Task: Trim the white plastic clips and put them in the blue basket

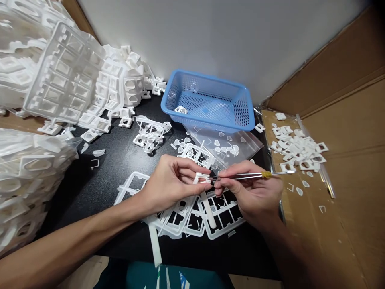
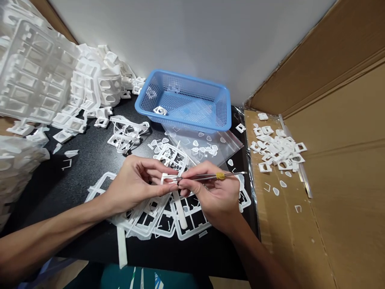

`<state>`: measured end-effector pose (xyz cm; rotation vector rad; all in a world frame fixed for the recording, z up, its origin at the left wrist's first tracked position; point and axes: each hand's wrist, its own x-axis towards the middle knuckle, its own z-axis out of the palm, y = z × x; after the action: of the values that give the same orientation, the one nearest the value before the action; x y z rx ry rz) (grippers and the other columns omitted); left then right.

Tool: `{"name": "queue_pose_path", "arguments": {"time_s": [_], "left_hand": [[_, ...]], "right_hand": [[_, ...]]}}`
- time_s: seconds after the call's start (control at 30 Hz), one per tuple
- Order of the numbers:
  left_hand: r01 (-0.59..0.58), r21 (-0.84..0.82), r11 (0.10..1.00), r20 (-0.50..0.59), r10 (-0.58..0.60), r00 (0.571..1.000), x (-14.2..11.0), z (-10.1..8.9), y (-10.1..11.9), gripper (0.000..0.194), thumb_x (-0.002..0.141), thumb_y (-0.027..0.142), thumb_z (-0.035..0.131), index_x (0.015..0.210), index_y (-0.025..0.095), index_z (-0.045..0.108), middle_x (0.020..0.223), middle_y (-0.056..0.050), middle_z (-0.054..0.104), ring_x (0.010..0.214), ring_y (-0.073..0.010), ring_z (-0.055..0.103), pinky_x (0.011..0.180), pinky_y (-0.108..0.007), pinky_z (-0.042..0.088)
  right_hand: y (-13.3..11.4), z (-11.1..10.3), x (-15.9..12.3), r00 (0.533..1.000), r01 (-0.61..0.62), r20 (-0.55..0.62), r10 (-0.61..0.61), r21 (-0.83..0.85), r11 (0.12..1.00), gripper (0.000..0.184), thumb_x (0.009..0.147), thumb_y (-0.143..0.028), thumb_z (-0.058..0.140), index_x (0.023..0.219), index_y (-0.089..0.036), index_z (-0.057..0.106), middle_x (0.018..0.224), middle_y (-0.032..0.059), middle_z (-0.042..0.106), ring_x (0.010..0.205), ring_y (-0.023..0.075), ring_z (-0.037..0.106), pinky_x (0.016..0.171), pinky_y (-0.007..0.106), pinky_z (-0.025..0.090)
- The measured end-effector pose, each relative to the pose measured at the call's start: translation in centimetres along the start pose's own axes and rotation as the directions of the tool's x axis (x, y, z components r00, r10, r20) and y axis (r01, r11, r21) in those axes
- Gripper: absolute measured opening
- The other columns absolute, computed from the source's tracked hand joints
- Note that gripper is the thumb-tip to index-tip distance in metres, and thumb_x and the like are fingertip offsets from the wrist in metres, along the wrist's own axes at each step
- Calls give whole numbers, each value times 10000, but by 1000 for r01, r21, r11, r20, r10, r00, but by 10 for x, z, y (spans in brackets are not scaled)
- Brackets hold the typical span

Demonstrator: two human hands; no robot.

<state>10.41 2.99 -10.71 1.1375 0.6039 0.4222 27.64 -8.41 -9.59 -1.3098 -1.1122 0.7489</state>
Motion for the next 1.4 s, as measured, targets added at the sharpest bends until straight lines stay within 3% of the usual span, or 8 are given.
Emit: {"name": "queue_pose_path", "arguments": {"time_s": [0.47, 0.7, 1.1, 1.3, 1.4], "left_hand": [[-2, 50, 999, 4, 2, 1000, 0, 1, 0, 294, 729, 186, 924, 982, 76, 822, 751, -110, 800, 594, -102, 700, 529, -139, 503], [-6, 69, 998, 1, 6, 1000, 0, 2, -2, 273, 725, 169, 917, 962, 69, 826, 577, -13, 674, 490, -34, 531, 471, -121, 402], [-39, 89, 995, 43, 35, 998, 0, -2, -9, 277, 773, 228, 909, 1007, 111, 821, 733, -84, 789, 570, -73, 660, 525, -129, 470], [-32, 117, 993, 28, 29, 999, 0, -1, -8, 294, 768, 245, 906, 1000, 90, 815, 629, -42, 712, 510, -68, 583, 487, -158, 424], [-28, 115, 993, 36, 24, 999, 1, -2, -8, 288, 759, 237, 910, 991, 95, 812, 617, -33, 703, 502, -65, 570, 489, -162, 426]], "right_hand": [[8, 3, 1, 1000, 6, 6, -6, -39, 999, 106, 909, -142, 788, 920, -245, 768, 742, -28, 758, 614, 132, 764, 592, 223, 656], [8, 5, 1, 1000, -1, 5, 1, -82, 997, 110, 914, -130, 772, 899, -238, 755, 701, -40, 745, 592, 119, 751, 582, 202, 650], [15, 4, 0, 999, -24, 20, 25, -28, 999, 72, 934, -167, 760, 929, -238, 749, 729, -23, 745, 598, 137, 743, 574, 248, 652], [16, 4, -2, 1000, 2, 21, 0, -80, 997, 84, 938, -162, 753, 909, -239, 738, 738, -22, 738, 609, 133, 729, 572, 246, 621], [11, 4, -1, 999, -34, 41, 34, 1, 999, 79, 966, -178, 720, 909, -232, 717, 688, -27, 719, 550, 127, 702, 523, 243, 598]]}}
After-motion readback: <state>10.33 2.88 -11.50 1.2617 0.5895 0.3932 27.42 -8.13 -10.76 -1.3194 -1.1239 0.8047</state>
